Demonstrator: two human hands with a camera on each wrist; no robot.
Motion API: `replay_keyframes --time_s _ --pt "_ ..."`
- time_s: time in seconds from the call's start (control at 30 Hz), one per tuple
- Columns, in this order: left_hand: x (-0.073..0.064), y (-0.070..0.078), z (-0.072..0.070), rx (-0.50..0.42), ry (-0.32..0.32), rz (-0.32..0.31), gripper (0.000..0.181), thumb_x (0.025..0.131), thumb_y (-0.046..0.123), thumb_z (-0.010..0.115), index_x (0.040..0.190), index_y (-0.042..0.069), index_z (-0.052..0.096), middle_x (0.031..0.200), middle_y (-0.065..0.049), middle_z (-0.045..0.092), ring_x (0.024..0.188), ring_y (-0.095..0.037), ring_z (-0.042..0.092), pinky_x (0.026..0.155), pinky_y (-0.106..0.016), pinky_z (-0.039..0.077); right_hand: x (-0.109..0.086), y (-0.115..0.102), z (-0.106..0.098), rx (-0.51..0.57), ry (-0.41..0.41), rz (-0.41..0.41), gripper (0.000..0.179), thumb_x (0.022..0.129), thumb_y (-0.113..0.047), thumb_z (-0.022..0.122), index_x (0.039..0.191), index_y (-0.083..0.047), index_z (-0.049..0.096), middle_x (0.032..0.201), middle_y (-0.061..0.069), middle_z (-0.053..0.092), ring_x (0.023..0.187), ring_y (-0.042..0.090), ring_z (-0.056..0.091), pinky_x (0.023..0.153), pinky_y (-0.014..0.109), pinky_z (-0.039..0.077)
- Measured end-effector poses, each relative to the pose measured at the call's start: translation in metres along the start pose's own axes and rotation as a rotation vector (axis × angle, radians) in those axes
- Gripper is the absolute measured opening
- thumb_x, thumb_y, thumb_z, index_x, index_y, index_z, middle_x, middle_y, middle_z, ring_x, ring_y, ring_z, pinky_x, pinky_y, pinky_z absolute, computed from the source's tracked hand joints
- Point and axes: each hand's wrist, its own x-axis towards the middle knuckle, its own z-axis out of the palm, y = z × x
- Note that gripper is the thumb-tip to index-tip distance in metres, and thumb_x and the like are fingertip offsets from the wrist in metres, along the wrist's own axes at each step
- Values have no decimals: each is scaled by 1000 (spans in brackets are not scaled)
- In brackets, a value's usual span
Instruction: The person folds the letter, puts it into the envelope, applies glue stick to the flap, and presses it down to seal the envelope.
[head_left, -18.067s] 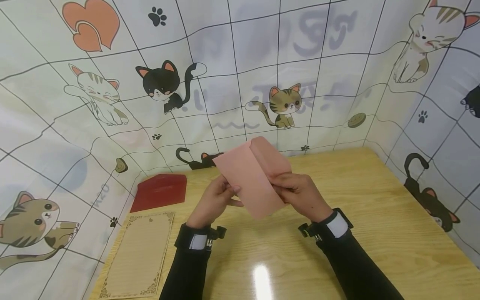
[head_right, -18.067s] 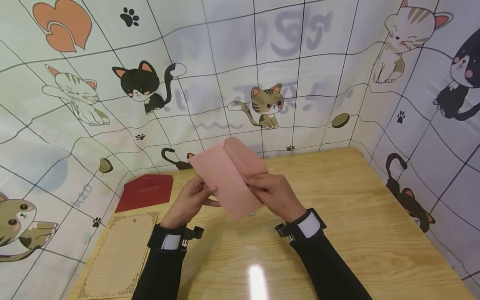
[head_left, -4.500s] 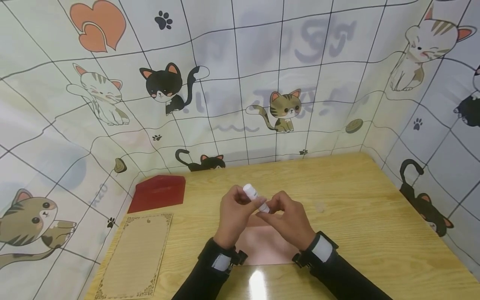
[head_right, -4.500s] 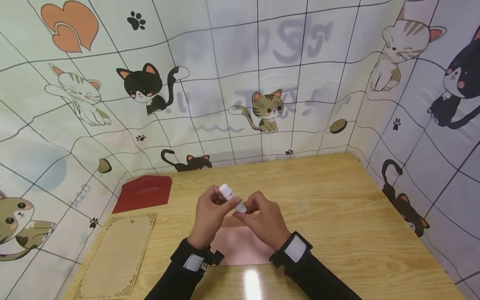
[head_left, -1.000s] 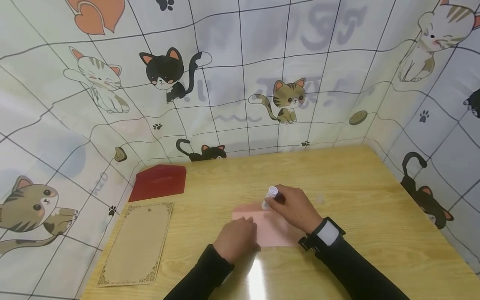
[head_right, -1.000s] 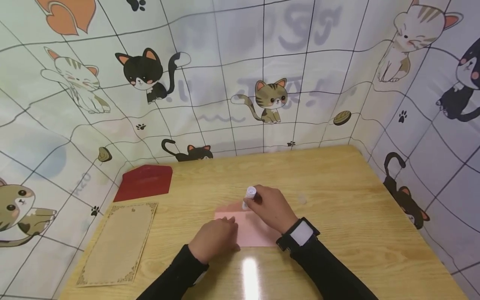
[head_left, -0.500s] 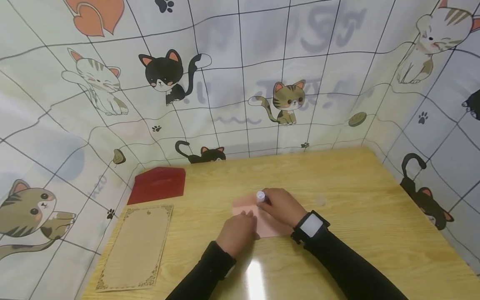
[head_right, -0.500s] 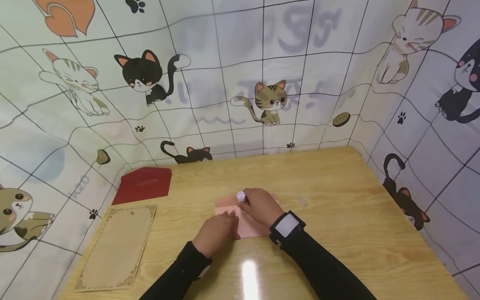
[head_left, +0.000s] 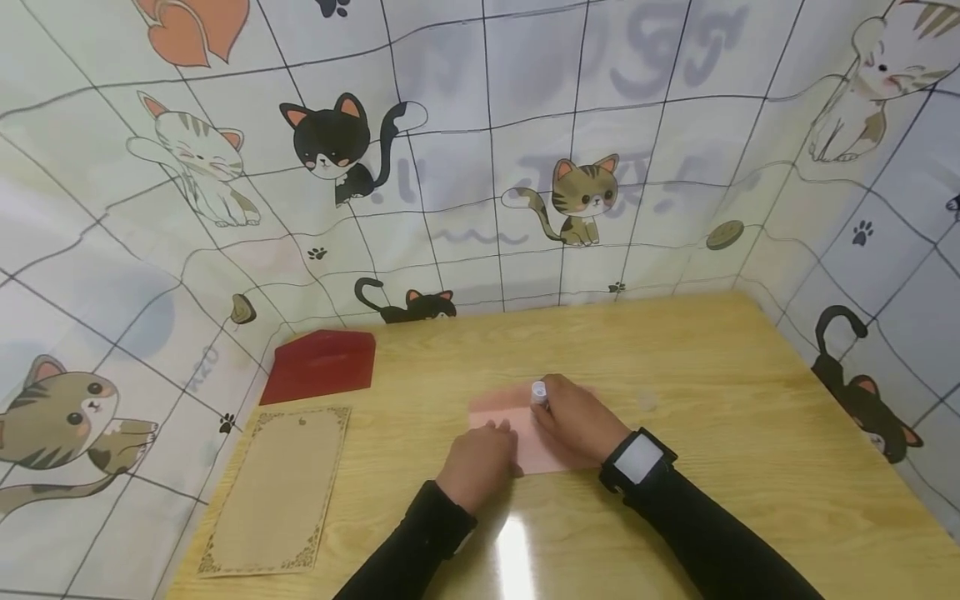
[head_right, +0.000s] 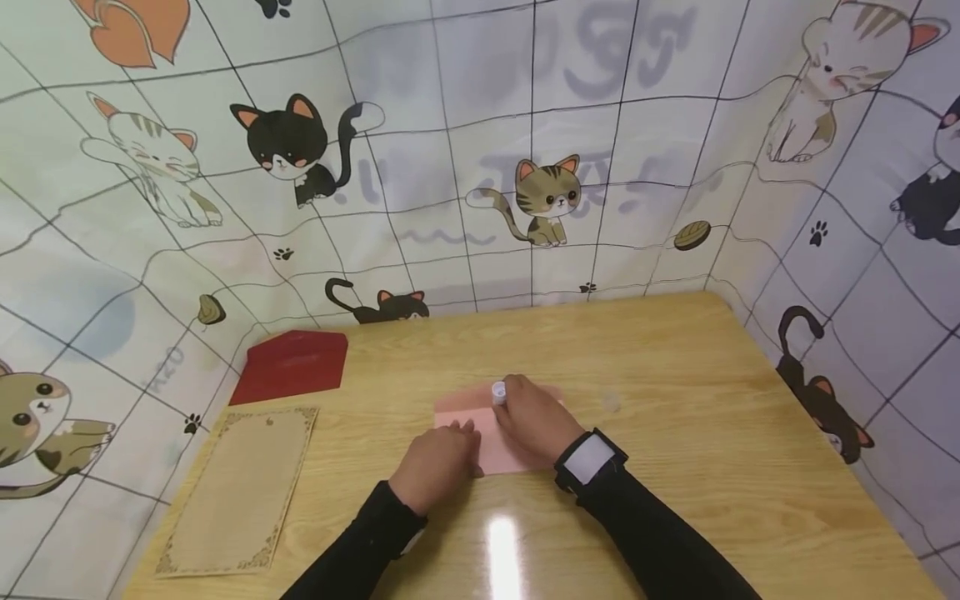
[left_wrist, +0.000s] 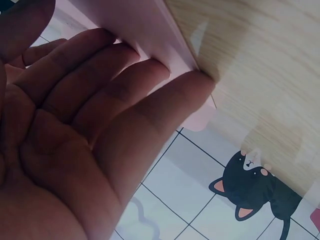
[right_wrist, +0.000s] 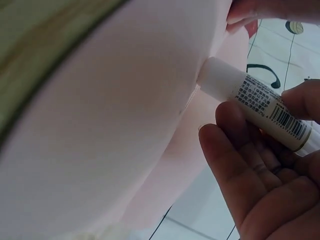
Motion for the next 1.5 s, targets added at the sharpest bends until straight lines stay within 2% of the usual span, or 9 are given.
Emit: replay_keyframes --time_s 0.37,0.6,0.7,0.8,0.97,1.1,1.17,1.3,1.5 --pt "-1 2 -12 -5 -81 -28 29 89 33 98 101 13 80 95 -1 77 73 -16 67 59 -30 59 -9 13 -8 -27 69 -9 18 111 -11 67 115 6 64 97 11 64 84 19 59 80 42 61" --pt "1 -7 2 39 5 67 35 86 38 100 98 13 78 107 -5 84 75 -20 73 58 -33 59 5 -5 -1 48 24 31 18 112 -15 67 111 2 65 93 10 65 83 20 58 79 42 58" --pt "1 -12 14 67 48 104 37 84 39 100 98 14 77 100 -4 82 69 -17 67 54 -33 56 11 -14 5 61 -5 17 19 113 -16 68 115 2 65 97 10 67 85 19 59 82 42 59" --pt "0 -10 11 67 46 89 37 84 38 101 101 13 79 91 -2 79 66 -16 66 53 -32 56 17 -20 10 92 -20 10 16 113 -15 67 113 0 65 95 8 65 84 19 58 80 39 57" --pt "7 -15 41 28 56 22 35 86 37 99 106 14 81 80 2 76 66 -16 70 47 -33 53 22 -22 12 161 -33 5 14 113 -15 63 106 -3 64 89 8 58 79 20 56 75 35 52" --pt "18 -27 84 53 43 9 31 88 42 96 104 19 81 99 0 83 76 -18 77 47 -32 53 19 -11 16 134 17 -30 19 114 -18 61 112 1 63 94 10 60 83 20 57 78 37 56" --pt "20 -30 94 76 33 12 33 88 45 96 104 21 81 108 0 84 79 -18 78 49 -30 55 17 -9 15 107 37 -29 23 114 -18 62 116 5 63 97 12 62 84 21 58 79 40 58" --pt "20 -29 91 67 33 26 35 86 44 98 104 19 81 113 -2 84 79 -19 77 53 -30 57 11 -10 6 69 28 49 25 112 -13 64 121 9 63 101 15 64 87 23 60 82 44 61" --pt "11 -15 50 38 36 18 34 85 36 99 105 15 82 108 -5 84 80 -21 76 56 -37 59 3 1 -4 31 30 77 22 113 -15 63 117 8 62 97 12 62 84 20 57 79 41 57"
